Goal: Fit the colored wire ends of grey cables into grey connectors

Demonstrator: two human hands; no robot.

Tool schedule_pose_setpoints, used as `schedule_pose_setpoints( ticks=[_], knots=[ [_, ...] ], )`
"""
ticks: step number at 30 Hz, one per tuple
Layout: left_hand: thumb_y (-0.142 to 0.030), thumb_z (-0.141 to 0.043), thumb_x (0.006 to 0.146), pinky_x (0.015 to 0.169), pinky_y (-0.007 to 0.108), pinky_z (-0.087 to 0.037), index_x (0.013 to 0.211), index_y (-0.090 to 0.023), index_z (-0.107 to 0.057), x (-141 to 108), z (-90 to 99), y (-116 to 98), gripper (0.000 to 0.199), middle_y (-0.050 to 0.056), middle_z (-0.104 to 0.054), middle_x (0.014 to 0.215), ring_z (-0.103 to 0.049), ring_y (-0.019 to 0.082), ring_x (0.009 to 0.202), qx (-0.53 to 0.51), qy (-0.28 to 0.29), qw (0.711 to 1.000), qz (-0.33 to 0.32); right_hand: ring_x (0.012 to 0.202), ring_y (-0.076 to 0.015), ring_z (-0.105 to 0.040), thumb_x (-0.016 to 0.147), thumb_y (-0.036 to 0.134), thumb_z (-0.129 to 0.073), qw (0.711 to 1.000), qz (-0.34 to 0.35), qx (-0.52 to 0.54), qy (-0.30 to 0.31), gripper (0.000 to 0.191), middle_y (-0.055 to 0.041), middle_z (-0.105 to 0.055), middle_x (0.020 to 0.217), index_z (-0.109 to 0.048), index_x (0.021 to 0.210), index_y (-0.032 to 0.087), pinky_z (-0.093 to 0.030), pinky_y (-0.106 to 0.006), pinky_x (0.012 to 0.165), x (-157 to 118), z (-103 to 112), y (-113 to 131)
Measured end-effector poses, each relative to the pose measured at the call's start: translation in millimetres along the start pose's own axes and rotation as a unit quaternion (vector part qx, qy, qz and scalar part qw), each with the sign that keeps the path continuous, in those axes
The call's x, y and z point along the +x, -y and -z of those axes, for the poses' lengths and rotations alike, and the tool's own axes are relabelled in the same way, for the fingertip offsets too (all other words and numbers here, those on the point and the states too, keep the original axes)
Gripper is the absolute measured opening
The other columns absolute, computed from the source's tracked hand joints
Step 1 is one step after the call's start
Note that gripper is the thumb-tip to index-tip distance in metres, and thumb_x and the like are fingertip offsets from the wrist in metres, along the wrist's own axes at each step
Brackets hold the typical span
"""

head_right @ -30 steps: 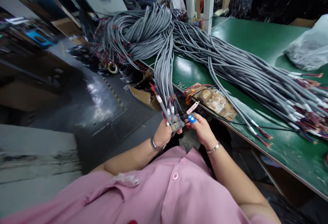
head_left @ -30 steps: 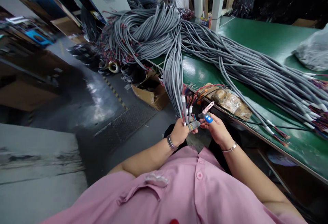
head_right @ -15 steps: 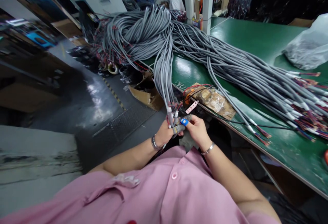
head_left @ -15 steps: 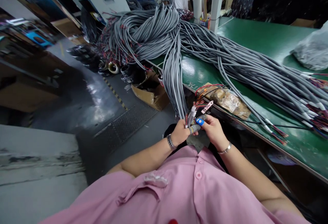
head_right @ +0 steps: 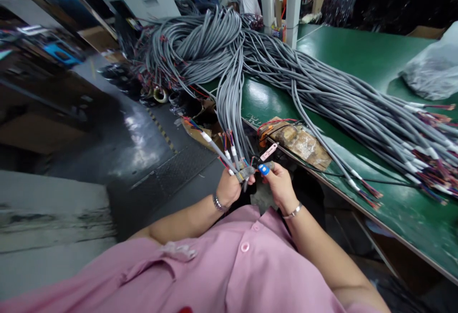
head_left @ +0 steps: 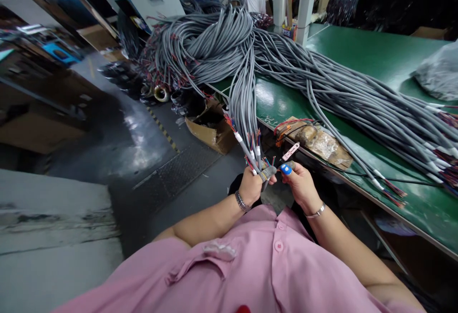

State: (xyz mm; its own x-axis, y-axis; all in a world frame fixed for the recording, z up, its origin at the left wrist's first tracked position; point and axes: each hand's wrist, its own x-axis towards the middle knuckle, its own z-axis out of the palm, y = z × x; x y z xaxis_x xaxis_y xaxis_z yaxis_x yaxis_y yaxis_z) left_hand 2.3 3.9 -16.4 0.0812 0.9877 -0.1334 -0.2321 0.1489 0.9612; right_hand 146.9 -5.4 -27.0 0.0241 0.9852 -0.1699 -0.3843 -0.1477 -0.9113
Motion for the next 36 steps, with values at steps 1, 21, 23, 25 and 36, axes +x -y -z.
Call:
schedule_pose_setpoints(
  ticks=[1,21,23,25,36],
  knots=[
    [-0.039,-0.077,0.068,0.05,0.024,-0.048,0.062,-0.013,-0.067,0,0.3,0,0.028,0.004,-0.065,0.055,-0.058,0.012,0.047,0.005,0.003,1.0,-0.002,0.053,-0.0092,-0.045,0.073,0.042,-0.076,1.0,-0.001,0.005,0.013,0.026,0.0037,-0.056,0.06,-0.064,0.074,0.019,-0.034,-0.025,0.054,0,-1,1],
    [-0.039,-0.077,0.068,0.05,0.024,-0.049,0.065,-0.014,-0.065,0,0.9,1,0.028,0.002,-0.065,0.055,-0.058,0.011,0.047,0.01,-0.018,1.0,-0.002,0.053,-0.0127,-0.054,0.085,0.039,-0.065,0.996,0.02,0.044,0.075,0.019,0.0042,-0.058,0.057,-0.059,0.083,0.021,-0.037,-0.028,0.057,-4,-27,9],
    [-0.038,-0.077,0.068,0.049,0.023,-0.048,0.064,-0.014,-0.064,0,1.6,1,0.027,0.001,-0.064,0.054,-0.057,0.011,0.046,0.003,-0.02,1.0,-0.003,0.056,-0.013,-0.055,0.084,0.039,-0.066,0.995,0.014,0.042,0.086,0.019,0.0035,-0.059,0.06,-0.06,0.088,0.021,-0.038,-0.028,0.058,-5,-24,9],
    [-0.036,-0.077,0.069,0.048,0.023,-0.048,0.063,-0.014,-0.064,0,2.0,1,0.026,0.001,-0.064,0.053,-0.056,0.011,0.045,-0.005,-0.023,1.0,-0.006,0.059,-0.0125,-0.055,0.082,0.038,-0.069,0.996,0.008,0.03,0.086,0.02,0.0024,-0.061,0.065,-0.062,0.089,0.021,-0.038,-0.027,0.06,-5,-19,7],
    [-0.037,-0.077,0.068,0.048,0.023,-0.048,0.064,-0.013,-0.066,-1,-1.2,-1,0.026,0.002,-0.064,0.053,-0.057,0.011,0.046,-0.002,-0.035,0.999,-0.005,0.058,-0.0102,-0.045,0.068,0.037,-0.079,1.0,-0.005,0.004,-0.009,0.023,0.0025,-0.059,0.068,-0.067,0.076,0.02,-0.038,-0.026,0.059,-5,-10,6]
  ],
)
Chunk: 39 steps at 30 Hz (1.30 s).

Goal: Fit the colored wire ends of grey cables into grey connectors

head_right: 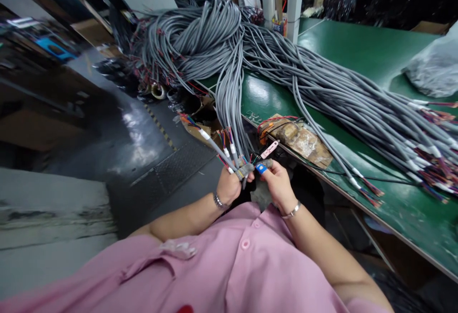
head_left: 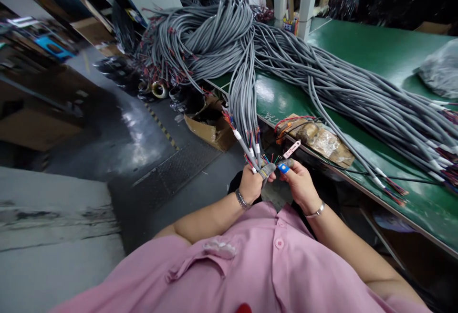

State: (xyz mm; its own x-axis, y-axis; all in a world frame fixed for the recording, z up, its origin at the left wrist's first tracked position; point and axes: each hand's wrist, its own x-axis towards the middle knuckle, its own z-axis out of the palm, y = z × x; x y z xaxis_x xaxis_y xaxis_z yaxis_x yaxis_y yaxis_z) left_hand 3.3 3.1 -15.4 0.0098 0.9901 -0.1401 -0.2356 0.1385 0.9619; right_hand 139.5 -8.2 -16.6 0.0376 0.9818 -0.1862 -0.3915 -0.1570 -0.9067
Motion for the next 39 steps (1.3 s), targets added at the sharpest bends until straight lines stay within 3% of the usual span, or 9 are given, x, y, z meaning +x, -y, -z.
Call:
schedule_pose_setpoints(
  ticks=[10,16,19,23,31,39],
  knots=[
    [-0.039,-0.074,0.071,0.047,0.023,-0.045,0.061,-0.014,-0.063,0,-3.0,-5,0.029,0.0,-0.06,0.052,-0.055,0.01,0.046,0.011,-0.012,1.0,-0.019,0.057,-0.0099,-0.044,0.068,0.036,-0.079,1.0,-0.016,0.002,0.026,0.021,0.0036,-0.056,0.064,-0.066,0.072,0.02,-0.039,-0.025,0.058,-8,4,-6],
    [-0.039,-0.076,0.069,0.045,0.022,-0.041,0.061,-0.016,-0.057,-1,-2.5,-6,0.032,-0.002,-0.057,0.051,-0.051,0.009,0.044,-0.026,0.006,1.0,-0.016,0.057,-0.0101,-0.047,0.077,0.051,-0.069,0.996,-0.032,0.078,0.011,0.032,0.0017,-0.058,0.068,-0.063,0.076,0.02,-0.044,-0.025,0.059,-1,15,-3],
    [-0.038,-0.077,0.068,0.044,0.023,-0.039,0.062,-0.015,-0.057,-1,-2.9,-12,0.031,-0.002,-0.057,0.05,-0.05,0.009,0.043,-0.044,0.041,0.998,-0.012,0.059,-0.0108,-0.051,0.077,0.065,-0.062,0.992,-0.051,0.111,-0.01,0.045,-0.0017,-0.062,0.077,-0.065,0.083,0.02,-0.047,-0.025,0.057,12,23,4],
    [-0.04,-0.078,0.065,0.044,0.022,-0.037,0.06,-0.014,-0.059,2,-7.1,-23,0.032,-0.001,-0.055,0.048,-0.049,0.009,0.043,-0.043,0.119,0.992,0.013,0.057,-0.012,-0.053,0.072,0.076,-0.058,0.991,-0.09,0.102,0.018,0.058,-0.0042,-0.066,0.079,-0.066,0.085,0.02,-0.049,-0.026,0.054,30,22,19],
    [-0.039,-0.078,0.067,0.044,0.022,-0.036,0.055,-0.015,-0.053,13,-13.8,-21,0.036,-0.002,-0.053,0.047,-0.046,0.008,0.041,-0.045,0.145,0.988,0.026,0.063,-0.0132,-0.057,0.071,0.062,-0.071,0.99,-0.067,0.115,0.043,0.043,-0.0015,-0.065,0.075,-0.066,0.084,0.02,-0.05,-0.026,0.058,33,12,25],
    [-0.04,-0.077,0.069,0.045,0.023,-0.037,0.056,-0.014,-0.058,16,-11.8,-14,0.035,0.0,-0.056,0.049,-0.048,0.008,0.043,-0.026,0.159,0.986,0.033,0.07,-0.0153,-0.057,0.074,0.056,-0.071,0.992,-0.026,0.122,-0.017,0.037,-0.0024,-0.065,0.079,-0.067,0.082,0.021,-0.049,-0.027,0.063,35,8,20]
  ],
)
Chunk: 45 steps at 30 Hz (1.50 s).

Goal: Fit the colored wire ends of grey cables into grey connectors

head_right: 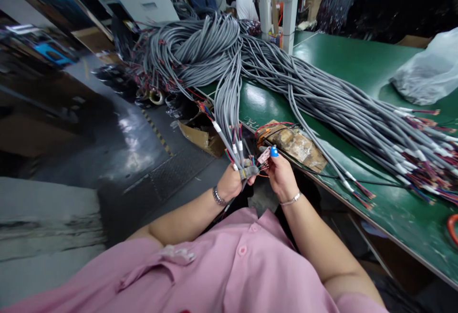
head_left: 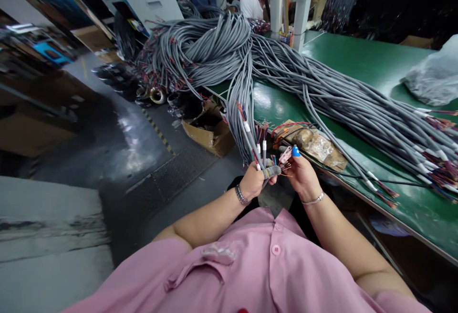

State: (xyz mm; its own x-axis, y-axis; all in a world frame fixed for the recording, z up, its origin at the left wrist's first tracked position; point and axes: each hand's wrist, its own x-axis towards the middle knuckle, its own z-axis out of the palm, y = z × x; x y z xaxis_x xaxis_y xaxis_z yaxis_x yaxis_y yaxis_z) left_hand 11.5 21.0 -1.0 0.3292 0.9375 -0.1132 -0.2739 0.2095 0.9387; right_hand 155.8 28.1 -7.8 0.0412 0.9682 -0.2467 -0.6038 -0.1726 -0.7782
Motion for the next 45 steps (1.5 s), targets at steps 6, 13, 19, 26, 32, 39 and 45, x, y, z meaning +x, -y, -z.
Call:
schedule_pose_setpoints(
  ticks=[6,13,19,26,32,39,45],
  knots=[
    [-0.038,-0.077,0.07,0.045,0.022,-0.037,0.056,-0.013,-0.059,-1,0.8,2,0.033,0.0,-0.055,0.049,-0.048,0.008,0.043,-0.001,0.003,1.0,-0.007,0.068,-0.0137,-0.055,0.072,0.058,-0.073,0.999,-0.016,0.034,0.018,0.039,-0.0005,-0.063,0.075,-0.067,0.081,0.02,-0.046,-0.025,0.06,-2,-1,0],
    [-0.039,-0.078,0.069,0.043,0.022,-0.036,0.057,-0.014,-0.057,-9,0.7,0,0.034,-0.001,-0.056,0.048,-0.047,0.008,0.042,-0.005,-0.015,1.0,-0.012,0.062,-0.0136,-0.057,0.072,0.077,-0.057,0.994,-0.074,0.043,0.064,0.058,-0.0029,-0.066,0.076,-0.065,0.079,0.02,-0.048,-0.026,0.059,-3,4,2],
    [-0.037,-0.078,0.069,0.045,0.022,-0.039,0.057,-0.013,-0.058,-19,-1.1,-3,0.033,0.0,-0.057,0.05,-0.05,0.009,0.044,0.011,-0.023,0.999,-0.02,0.063,-0.0117,-0.057,0.077,0.072,-0.056,0.99,-0.081,0.074,0.089,0.056,-0.0031,-0.068,0.081,-0.069,0.088,0.019,-0.049,-0.023,0.057,-2,10,1],
    [-0.034,-0.076,0.072,0.045,0.022,-0.039,0.062,-0.014,-0.062,-19,-7.3,-4,0.026,0.0,-0.058,0.05,-0.051,0.009,0.044,-0.021,-0.054,0.997,-0.058,0.064,-0.0107,-0.059,0.08,0.046,-0.071,0.995,-0.031,0.07,0.063,0.029,-0.0012,-0.069,0.078,-0.07,0.089,0.018,-0.051,-0.022,0.059,1,8,1],
    [-0.033,-0.076,0.071,0.044,0.021,-0.039,0.062,-0.014,-0.061,-13,-8.8,1,0.026,0.0,-0.059,0.05,-0.051,0.009,0.044,-0.029,-0.076,0.995,-0.052,0.061,-0.0113,-0.06,0.079,0.059,-0.066,0.992,-0.025,0.092,0.083,0.041,-0.0023,-0.07,0.08,-0.068,0.086,0.018,-0.05,-0.024,0.055,8,10,-11],
    [-0.033,-0.077,0.069,0.044,0.021,-0.039,0.061,-0.014,-0.059,-9,-6.8,4,0.027,0.0,-0.059,0.05,-0.052,0.009,0.044,-0.022,-0.098,0.994,-0.033,0.058,-0.0114,-0.06,0.068,0.056,-0.078,0.988,-0.047,0.14,0.052,0.041,-0.001,-0.072,0.075,-0.069,0.083,0.018,-0.05,-0.023,0.053,17,7,-14],
    [-0.034,-0.077,0.069,0.044,0.021,-0.04,0.061,-0.014,-0.06,-10,-6.9,4,0.028,0.0,-0.058,0.05,-0.051,0.009,0.044,-0.002,-0.096,0.995,-0.027,0.059,-0.0103,-0.06,0.067,0.053,-0.08,0.987,-0.03,0.158,0.031,0.041,-0.0006,-0.072,0.074,-0.069,0.082,0.017,-0.05,-0.021,0.054,16,4,-16]
  ],
)
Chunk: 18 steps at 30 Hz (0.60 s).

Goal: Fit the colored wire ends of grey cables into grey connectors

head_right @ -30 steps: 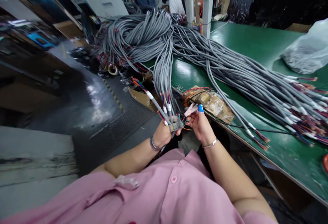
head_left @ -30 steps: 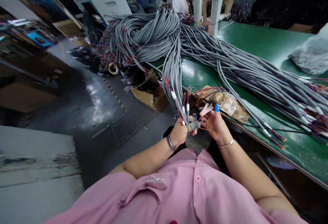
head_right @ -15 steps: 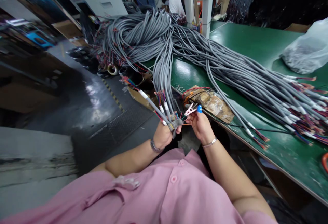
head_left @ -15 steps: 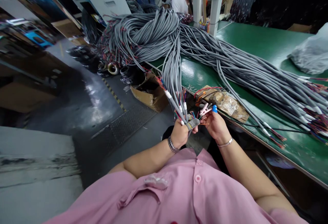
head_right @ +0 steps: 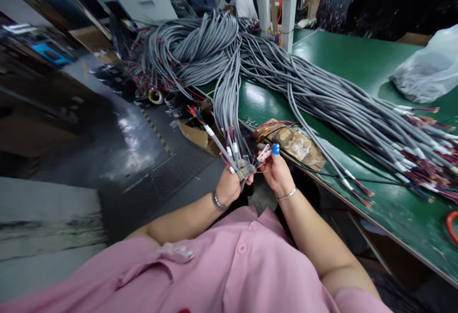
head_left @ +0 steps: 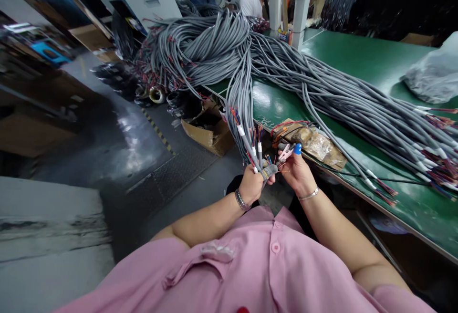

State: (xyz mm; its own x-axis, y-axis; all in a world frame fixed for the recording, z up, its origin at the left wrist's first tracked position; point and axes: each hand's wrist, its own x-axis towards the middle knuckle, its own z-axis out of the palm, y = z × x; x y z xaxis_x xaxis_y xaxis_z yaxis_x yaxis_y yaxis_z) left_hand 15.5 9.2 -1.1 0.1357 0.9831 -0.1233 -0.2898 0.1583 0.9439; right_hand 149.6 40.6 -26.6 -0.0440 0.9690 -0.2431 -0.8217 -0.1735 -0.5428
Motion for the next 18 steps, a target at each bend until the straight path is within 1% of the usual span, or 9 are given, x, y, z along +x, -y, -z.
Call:
schedule_pose_setpoints(
  ticks=[2,4,6,7,8,10,12,14,18],
  knots=[
    [-0.035,-0.077,0.069,0.044,0.021,-0.04,0.062,-0.014,-0.061,0,0.1,0,0.028,0.0,-0.058,0.05,-0.051,0.009,0.044,-0.004,0.002,1.0,-0.001,0.06,-0.0109,-0.061,0.066,0.059,-0.077,1.0,-0.013,-0.001,0.012,0.045,-0.0006,-0.072,0.075,-0.068,0.082,0.018,-0.05,-0.022,0.054,-2,0,0],
    [-0.035,-0.077,0.07,0.044,0.021,-0.039,0.063,-0.014,-0.061,-2,0.6,-1,0.028,0.0,-0.059,0.05,-0.051,0.009,0.044,-0.013,0.005,1.0,-0.003,0.061,-0.0124,-0.061,0.068,0.069,-0.069,0.999,-0.029,-0.01,0.028,0.051,-0.0017,-0.072,0.077,-0.068,0.082,0.019,-0.051,-0.024,0.054,-5,1,1],
    [-0.034,-0.076,0.071,0.044,0.021,-0.039,0.063,-0.014,-0.062,-4,1.4,-2,0.026,0.0,-0.059,0.05,-0.051,0.009,0.044,-0.018,0.011,1.0,-0.009,0.064,-0.0137,-0.063,0.071,0.075,-0.06,0.998,-0.045,-0.022,0.047,0.058,-0.0032,-0.071,0.08,-0.069,0.086,0.019,-0.053,-0.025,0.056,-8,2,4],
    [-0.034,-0.076,0.071,0.044,0.021,-0.039,0.063,-0.014,-0.062,-5,2.0,-2,0.026,0.0,-0.059,0.05,-0.051,0.009,0.044,-0.02,0.014,1.0,-0.014,0.064,-0.014,-0.063,0.073,0.075,-0.058,0.997,-0.053,-0.027,0.057,0.06,-0.0036,-0.071,0.081,-0.069,0.089,0.019,-0.053,-0.026,0.056,-10,2,5],
    [-0.033,-0.076,0.072,0.044,0.021,-0.039,0.063,-0.014,-0.062,-7,2.6,-2,0.025,0.0,-0.059,0.051,-0.051,0.009,0.044,-0.021,0.015,0.999,-0.019,0.065,-0.0138,-0.063,0.075,0.074,-0.058,0.996,-0.059,-0.029,0.065,0.058,-0.0035,-0.071,0.082,-0.069,0.092,0.019,-0.053,-0.025,0.057,-11,2,6],
    [-0.032,-0.076,0.072,0.045,0.022,-0.039,0.063,-0.014,-0.062,-9,3.5,-3,0.025,0.0,-0.059,0.051,-0.051,0.009,0.044,-0.023,0.014,0.999,-0.028,0.066,-0.0129,-0.062,0.078,0.064,-0.062,0.995,-0.058,-0.029,0.074,0.047,-0.0025,-0.071,0.084,-0.069,0.093,0.02,-0.053,-0.024,0.058,-13,3,8],
    [-0.032,-0.076,0.072,0.045,0.022,-0.04,0.063,-0.014,-0.061,-10,3.4,-3,0.025,-0.001,-0.058,0.051,-0.051,0.009,0.044,-0.029,0.008,0.999,-0.034,0.067,-0.0117,-0.062,0.08,0.052,-0.068,0.996,-0.039,-0.035,0.069,0.035,-0.0012,-0.071,0.084,-0.069,0.093,0.021,-0.053,-0.023,0.059,-13,3,9],
    [-0.032,-0.075,0.073,0.045,0.022,-0.04,0.062,-0.014,-0.061,-9,2.0,-2,0.025,-0.001,-0.058,0.052,-0.05,0.008,0.045,-0.032,0.0,0.999,-0.039,0.066,-0.0111,-0.061,0.08,0.046,-0.07,0.997,-0.015,-0.048,0.058,0.029,-0.0008,-0.07,0.082,-0.07,0.093,0.02,-0.052,-0.022,0.06,-13,3,9],
    [-0.035,-0.076,0.071,0.045,0.022,-0.04,0.06,-0.015,-0.058,-6,-3.3,-1,0.029,-0.001,-0.058,0.052,-0.05,0.008,0.045,-0.025,-0.019,0.999,-0.036,0.063,-0.0116,-0.059,0.081,0.055,-0.066,0.997,0.018,-0.063,0.044,0.037,-0.002,-0.07,0.08,-0.07,0.09,0.02,-0.051,-0.024,0.057,-11,3,4]
  ],
)
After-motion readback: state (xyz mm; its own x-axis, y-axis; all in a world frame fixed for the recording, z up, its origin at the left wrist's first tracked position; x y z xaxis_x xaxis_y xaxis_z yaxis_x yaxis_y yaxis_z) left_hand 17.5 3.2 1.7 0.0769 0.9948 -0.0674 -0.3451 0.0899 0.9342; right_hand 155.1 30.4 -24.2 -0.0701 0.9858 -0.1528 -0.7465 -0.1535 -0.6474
